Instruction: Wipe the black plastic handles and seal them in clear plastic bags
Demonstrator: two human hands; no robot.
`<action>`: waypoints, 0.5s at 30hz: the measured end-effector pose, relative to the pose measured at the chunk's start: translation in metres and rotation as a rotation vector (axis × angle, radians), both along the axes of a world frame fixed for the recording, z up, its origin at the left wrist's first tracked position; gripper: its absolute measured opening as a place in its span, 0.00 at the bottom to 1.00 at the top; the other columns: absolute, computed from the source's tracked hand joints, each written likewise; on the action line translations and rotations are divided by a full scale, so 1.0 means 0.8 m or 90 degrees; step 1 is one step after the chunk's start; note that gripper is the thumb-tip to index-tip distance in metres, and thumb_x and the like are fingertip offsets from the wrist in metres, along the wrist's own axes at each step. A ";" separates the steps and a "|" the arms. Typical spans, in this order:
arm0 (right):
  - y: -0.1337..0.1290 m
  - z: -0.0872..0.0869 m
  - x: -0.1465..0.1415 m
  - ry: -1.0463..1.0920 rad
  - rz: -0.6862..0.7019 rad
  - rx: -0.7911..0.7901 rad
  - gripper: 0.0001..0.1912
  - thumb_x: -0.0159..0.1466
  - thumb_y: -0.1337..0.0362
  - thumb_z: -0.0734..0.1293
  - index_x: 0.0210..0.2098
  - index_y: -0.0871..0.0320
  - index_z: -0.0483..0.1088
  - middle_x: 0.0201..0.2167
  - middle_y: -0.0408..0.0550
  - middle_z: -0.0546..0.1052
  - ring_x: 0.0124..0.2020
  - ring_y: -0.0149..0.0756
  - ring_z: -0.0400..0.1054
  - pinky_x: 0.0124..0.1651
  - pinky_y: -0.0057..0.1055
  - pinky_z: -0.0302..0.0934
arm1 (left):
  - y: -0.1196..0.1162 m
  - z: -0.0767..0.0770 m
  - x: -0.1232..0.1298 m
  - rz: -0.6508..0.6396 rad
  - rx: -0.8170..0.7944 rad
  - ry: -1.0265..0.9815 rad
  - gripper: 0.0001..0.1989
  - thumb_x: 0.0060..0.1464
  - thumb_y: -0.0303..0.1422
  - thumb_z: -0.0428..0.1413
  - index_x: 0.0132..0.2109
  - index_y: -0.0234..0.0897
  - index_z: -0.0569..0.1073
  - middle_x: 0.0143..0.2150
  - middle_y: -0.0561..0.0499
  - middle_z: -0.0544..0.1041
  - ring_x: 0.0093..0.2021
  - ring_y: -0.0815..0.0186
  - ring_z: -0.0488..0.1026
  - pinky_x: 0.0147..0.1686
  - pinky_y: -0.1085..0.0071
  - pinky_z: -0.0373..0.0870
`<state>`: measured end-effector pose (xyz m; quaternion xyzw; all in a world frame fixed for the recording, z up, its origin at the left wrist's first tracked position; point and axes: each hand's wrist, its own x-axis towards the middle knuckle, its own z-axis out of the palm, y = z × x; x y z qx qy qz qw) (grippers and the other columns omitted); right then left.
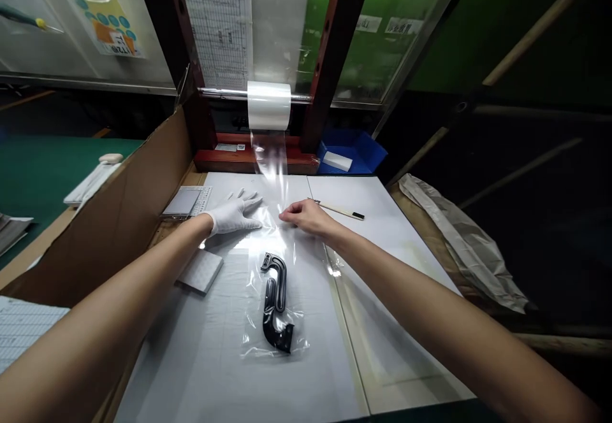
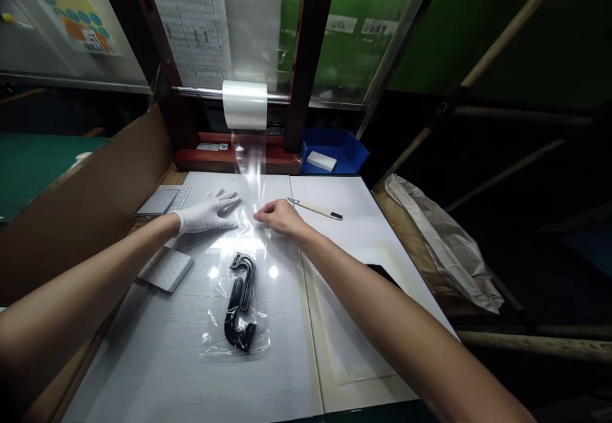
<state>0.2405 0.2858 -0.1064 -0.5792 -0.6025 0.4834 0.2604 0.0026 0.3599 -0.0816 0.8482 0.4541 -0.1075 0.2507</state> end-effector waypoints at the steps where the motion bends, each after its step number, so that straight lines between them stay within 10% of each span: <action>1: -0.006 0.001 -0.002 0.040 0.024 -0.004 0.18 0.60 0.48 0.73 0.34 0.59 0.79 0.33 0.49 0.81 0.34 0.37 0.73 0.38 0.33 0.66 | 0.000 0.000 0.000 -0.001 -0.002 -0.004 0.50 0.51 0.58 0.56 0.73 0.40 0.52 0.78 0.44 0.43 0.76 0.41 0.30 0.71 0.43 0.35; 8: -0.046 -0.006 0.002 0.176 -0.102 0.060 0.19 0.62 0.49 0.71 0.37 0.60 0.76 0.35 0.48 0.79 0.37 0.36 0.71 0.43 0.34 0.65 | -0.022 0.026 0.007 0.047 -0.044 -0.084 0.47 0.50 0.59 0.58 0.70 0.41 0.60 0.76 0.42 0.49 0.76 0.43 0.41 0.71 0.43 0.41; 15: -0.123 0.021 -0.010 0.249 -0.101 0.194 0.13 0.69 0.53 0.66 0.43 0.56 0.73 0.43 0.47 0.78 0.46 0.37 0.73 0.53 0.37 0.68 | -0.132 0.079 0.004 0.139 -0.088 -0.230 0.26 0.65 0.51 0.48 0.56 0.39 0.77 0.54 0.47 0.82 0.52 0.57 0.79 0.52 0.63 0.77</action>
